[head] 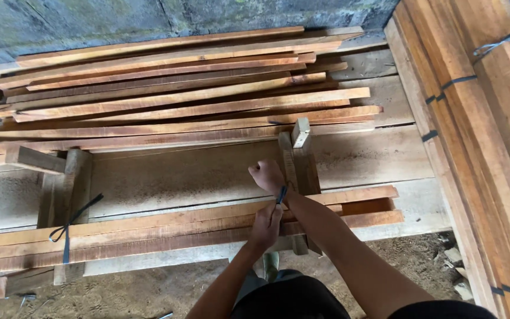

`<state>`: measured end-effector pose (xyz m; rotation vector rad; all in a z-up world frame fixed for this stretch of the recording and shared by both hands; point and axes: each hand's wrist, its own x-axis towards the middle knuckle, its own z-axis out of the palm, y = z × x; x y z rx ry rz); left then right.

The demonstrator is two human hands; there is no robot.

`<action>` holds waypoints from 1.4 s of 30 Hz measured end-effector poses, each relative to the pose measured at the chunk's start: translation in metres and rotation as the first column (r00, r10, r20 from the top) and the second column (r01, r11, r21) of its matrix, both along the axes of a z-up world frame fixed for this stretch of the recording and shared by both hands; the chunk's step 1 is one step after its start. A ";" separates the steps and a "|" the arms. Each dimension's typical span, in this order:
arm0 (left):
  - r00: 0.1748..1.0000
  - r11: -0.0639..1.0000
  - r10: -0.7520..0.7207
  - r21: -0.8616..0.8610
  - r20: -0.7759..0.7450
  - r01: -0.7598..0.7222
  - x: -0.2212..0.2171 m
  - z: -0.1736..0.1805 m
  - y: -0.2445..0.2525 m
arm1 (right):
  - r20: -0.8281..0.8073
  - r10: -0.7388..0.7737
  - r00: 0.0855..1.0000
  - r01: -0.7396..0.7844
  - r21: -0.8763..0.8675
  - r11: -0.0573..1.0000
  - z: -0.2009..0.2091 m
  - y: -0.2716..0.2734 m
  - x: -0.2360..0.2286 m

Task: Bundling multiple long wooden strips together using plastic zip-style ties.

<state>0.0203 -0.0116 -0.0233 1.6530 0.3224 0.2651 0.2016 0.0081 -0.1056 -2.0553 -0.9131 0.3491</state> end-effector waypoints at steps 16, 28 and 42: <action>0.984 0.984 0.176 -0.019 0.013 -0.176 0.005 0.008 -0.005 | 0.033 -0.001 0.999 0.006 -0.165 0.986 -0.019 0.008 0.006; 0.983 0.975 0.182 0.126 0.028 -0.185 0.001 -0.018 -0.015 | 0.047 -0.193 0.980 0.191 0.044 0.981 0.012 0.001 -0.002; 0.952 0.945 0.302 -0.153 0.057 -0.290 0.002 -0.002 -0.013 | -0.035 -0.043 0.998 0.036 -0.176 0.984 0.009 0.008 -0.004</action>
